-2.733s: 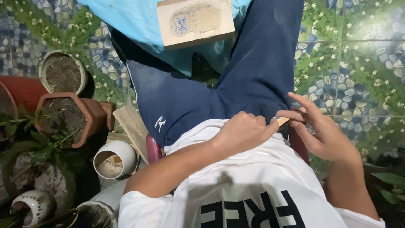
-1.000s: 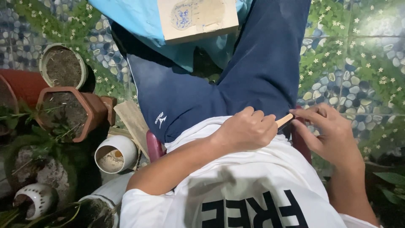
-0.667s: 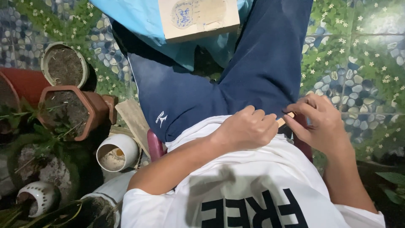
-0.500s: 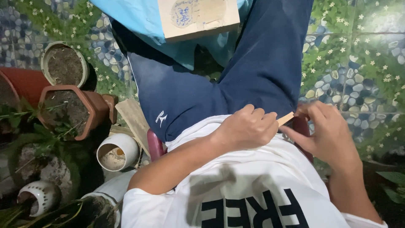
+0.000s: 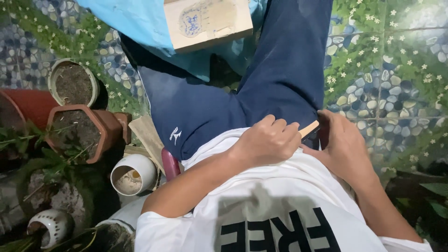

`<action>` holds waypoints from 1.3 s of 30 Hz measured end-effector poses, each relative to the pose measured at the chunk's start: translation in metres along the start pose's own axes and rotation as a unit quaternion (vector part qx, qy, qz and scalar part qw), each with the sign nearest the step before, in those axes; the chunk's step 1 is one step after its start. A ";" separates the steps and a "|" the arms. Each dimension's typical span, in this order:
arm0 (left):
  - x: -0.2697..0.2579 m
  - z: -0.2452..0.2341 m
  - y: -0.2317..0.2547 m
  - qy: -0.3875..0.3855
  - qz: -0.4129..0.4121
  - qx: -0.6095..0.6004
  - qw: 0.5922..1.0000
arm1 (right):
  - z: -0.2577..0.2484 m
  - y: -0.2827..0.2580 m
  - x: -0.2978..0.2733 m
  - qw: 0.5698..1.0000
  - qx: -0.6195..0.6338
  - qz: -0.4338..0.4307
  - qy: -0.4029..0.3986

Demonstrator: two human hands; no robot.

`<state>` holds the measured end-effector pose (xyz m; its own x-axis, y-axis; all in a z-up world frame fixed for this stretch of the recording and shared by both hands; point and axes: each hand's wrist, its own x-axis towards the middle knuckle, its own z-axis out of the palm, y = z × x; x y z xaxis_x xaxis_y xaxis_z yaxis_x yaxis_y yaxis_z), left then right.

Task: Manually sanding and scraping a small wooden block using sandpaper and a chisel.

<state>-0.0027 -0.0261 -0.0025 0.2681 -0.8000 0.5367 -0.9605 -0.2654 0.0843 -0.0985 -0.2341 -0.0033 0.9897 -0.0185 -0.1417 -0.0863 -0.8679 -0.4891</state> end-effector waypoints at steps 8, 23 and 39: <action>0.014 -0.019 -0.002 0.077 0.018 -0.063 0.995 | 0.006 0.002 -0.008 0.998 0.018 -0.027 0.058; -0.021 -0.048 -0.051 0.171 -0.167 -0.028 0.971 | 0.008 0.014 0.034 0.988 0.012 0.011 -0.152; -0.134 -0.012 -0.148 -0.157 -0.527 -0.047 0.834 | 0.028 0.076 0.062 0.972 -0.062 0.076 -0.215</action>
<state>0.1025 0.1266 -0.0773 0.9591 -0.2550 -0.1231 -0.1766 -0.8786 0.4437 -0.0473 -0.2869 -0.0736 0.8250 0.0350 -0.5641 -0.1871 -0.9249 -0.3310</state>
